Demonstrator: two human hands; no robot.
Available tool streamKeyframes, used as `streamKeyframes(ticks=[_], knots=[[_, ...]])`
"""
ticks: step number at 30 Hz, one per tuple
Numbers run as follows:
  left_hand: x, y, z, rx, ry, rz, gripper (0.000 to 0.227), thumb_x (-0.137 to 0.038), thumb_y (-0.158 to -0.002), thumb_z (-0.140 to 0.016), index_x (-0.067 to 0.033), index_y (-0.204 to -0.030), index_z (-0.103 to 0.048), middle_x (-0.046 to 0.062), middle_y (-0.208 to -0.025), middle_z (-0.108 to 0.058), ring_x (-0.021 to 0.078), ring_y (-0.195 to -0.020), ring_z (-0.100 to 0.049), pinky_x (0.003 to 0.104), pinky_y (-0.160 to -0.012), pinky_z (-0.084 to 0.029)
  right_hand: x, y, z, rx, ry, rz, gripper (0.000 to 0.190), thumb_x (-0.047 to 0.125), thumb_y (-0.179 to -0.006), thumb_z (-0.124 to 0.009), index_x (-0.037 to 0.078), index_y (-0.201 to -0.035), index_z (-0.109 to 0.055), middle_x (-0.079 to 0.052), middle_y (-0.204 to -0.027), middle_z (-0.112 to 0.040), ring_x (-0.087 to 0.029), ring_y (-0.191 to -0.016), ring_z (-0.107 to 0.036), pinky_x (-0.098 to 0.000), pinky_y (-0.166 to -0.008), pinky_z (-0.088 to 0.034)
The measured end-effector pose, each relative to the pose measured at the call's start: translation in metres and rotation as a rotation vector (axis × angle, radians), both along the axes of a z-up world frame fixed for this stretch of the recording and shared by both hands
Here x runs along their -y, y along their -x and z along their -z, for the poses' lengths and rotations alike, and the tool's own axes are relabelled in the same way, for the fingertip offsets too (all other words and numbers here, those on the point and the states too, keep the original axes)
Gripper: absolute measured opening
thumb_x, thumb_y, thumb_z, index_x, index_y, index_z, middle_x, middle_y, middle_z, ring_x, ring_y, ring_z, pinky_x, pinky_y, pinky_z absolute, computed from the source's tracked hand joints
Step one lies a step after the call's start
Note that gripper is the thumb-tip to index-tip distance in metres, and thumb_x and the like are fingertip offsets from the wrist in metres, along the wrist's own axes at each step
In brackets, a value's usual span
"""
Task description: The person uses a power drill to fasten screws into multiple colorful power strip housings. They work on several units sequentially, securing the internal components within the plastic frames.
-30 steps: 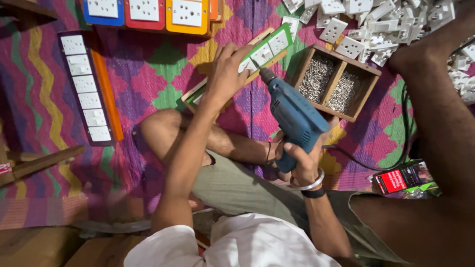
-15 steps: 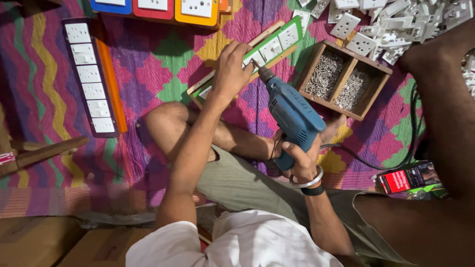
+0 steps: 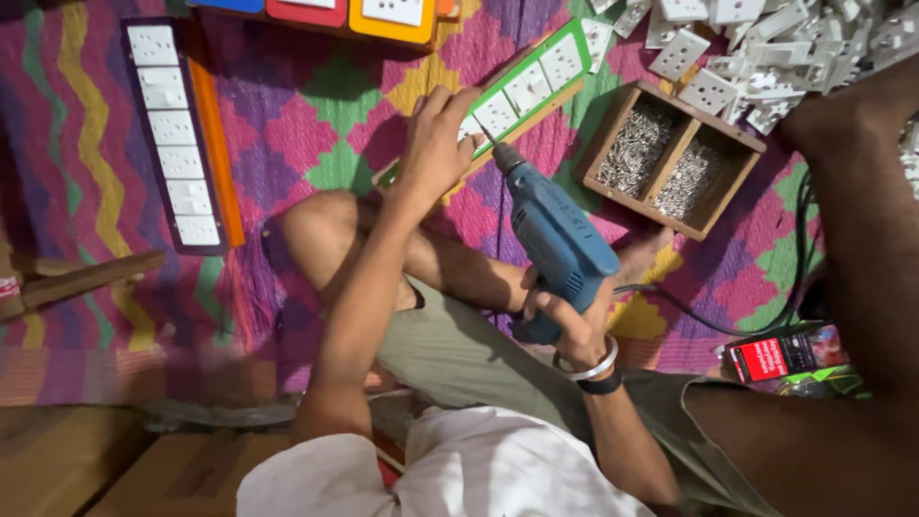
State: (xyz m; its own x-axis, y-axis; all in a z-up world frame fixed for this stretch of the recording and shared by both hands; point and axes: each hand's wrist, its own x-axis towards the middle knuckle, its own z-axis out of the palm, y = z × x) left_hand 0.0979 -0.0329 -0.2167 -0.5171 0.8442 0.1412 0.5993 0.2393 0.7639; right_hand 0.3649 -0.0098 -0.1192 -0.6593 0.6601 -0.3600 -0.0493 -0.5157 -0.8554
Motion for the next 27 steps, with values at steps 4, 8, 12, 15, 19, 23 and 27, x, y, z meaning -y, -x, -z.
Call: streamKeyframes(ticks=[4, 8, 12, 15, 19, 23, 27], knots=[[0.016, -0.002, 0.011, -0.051, 0.058, -0.054, 0.039, 0.002, -0.075, -0.077, 0.0000, -0.111, -0.064, 0.021, -0.107, -0.060, 0.0436, -0.102, -0.060, 0.050, -0.089, -0.049, 0.006, -0.001, 0.006, 0.074, -0.033, -0.096, 0.051, 0.010, -0.076, -0.064, -0.013, -0.121, -0.058, -0.016, -0.092, -0.069, -0.019, -0.063, -0.065, -0.0307, -0.057, -0.054], [0.019, -0.003, 0.019, -0.013, 0.034, -0.059, 0.039, 0.003, -0.075, -0.077, 0.0004, -0.111, -0.063, 0.020, -0.105, -0.064, 0.0437, -0.100, -0.062, 0.050, -0.087, -0.051, 0.009, 0.001, 0.012, 0.078, -0.024, -0.089, 0.051, 0.010, -0.076, -0.064, -0.013, -0.121, -0.057, -0.017, -0.091, -0.069, -0.019, -0.062, -0.064, -0.0306, -0.057, -0.054], [0.017, -0.003, 0.019, 0.006, 0.012, -0.103, 0.036, 0.003, -0.073, -0.079, -0.0009, -0.104, -0.062, 0.018, -0.102, -0.066, 0.0425, -0.099, -0.064, 0.050, -0.086, -0.051, 0.009, 0.004, 0.012, 0.042, -0.035, -0.088, 0.055, 0.011, -0.077, -0.063, -0.012, -0.126, -0.057, -0.016, -0.091, -0.068, -0.018, -0.061, -0.063, -0.0294, -0.057, -0.053], [0.015, -0.006, 0.018, 0.013, 0.022, -0.121, 0.035, 0.005, -0.072, -0.078, -0.0007, -0.102, -0.062, 0.018, -0.101, -0.066, 0.0421, -0.099, -0.064, 0.049, -0.086, -0.051, 0.008, 0.003, 0.012, 0.036, -0.010, -0.091, 0.052, 0.010, -0.077, -0.064, -0.012, -0.124, -0.056, -0.017, -0.091, -0.068, -0.019, -0.062, -0.064, -0.0301, -0.057, -0.054], [0.014, -0.007, 0.017, 0.012, 0.011, -0.135, 0.034, 0.005, -0.072, -0.078, -0.0003, -0.102, -0.063, 0.018, -0.100, -0.065, 0.0415, -0.098, -0.064, 0.049, -0.087, -0.051, 0.007, 0.003, 0.013, 0.069, -0.017, -0.089, 0.053, 0.009, -0.076, -0.064, -0.012, -0.124, -0.057, -0.017, -0.091, -0.068, -0.019, -0.062, -0.064, -0.0298, -0.057, -0.053], [0.013, -0.007, 0.015, 0.000, -0.012, -0.137, 0.035, 0.006, -0.071, -0.078, -0.0001, -0.102, -0.063, 0.018, -0.101, -0.065, 0.0416, -0.099, -0.063, 0.049, -0.087, -0.051, 0.010, 0.003, 0.016, 0.062, -0.024, -0.079, 0.051, 0.009, -0.077, -0.064, -0.013, -0.122, -0.058, -0.017, -0.091, -0.068, -0.019, -0.061, -0.064, -0.0302, -0.057, -0.053], [0.013, -0.007, 0.015, 0.016, 0.007, -0.148, 0.032, 0.005, -0.073, -0.078, -0.0008, -0.100, -0.063, 0.018, -0.102, -0.064, 0.0415, -0.099, -0.063, 0.050, -0.088, -0.051, 0.011, 0.003, 0.017, 0.072, -0.021, -0.077, 0.052, 0.009, -0.075, -0.064, -0.012, -0.123, -0.057, -0.016, -0.090, -0.068, -0.019, -0.061, -0.064, -0.0298, -0.057, -0.054]])
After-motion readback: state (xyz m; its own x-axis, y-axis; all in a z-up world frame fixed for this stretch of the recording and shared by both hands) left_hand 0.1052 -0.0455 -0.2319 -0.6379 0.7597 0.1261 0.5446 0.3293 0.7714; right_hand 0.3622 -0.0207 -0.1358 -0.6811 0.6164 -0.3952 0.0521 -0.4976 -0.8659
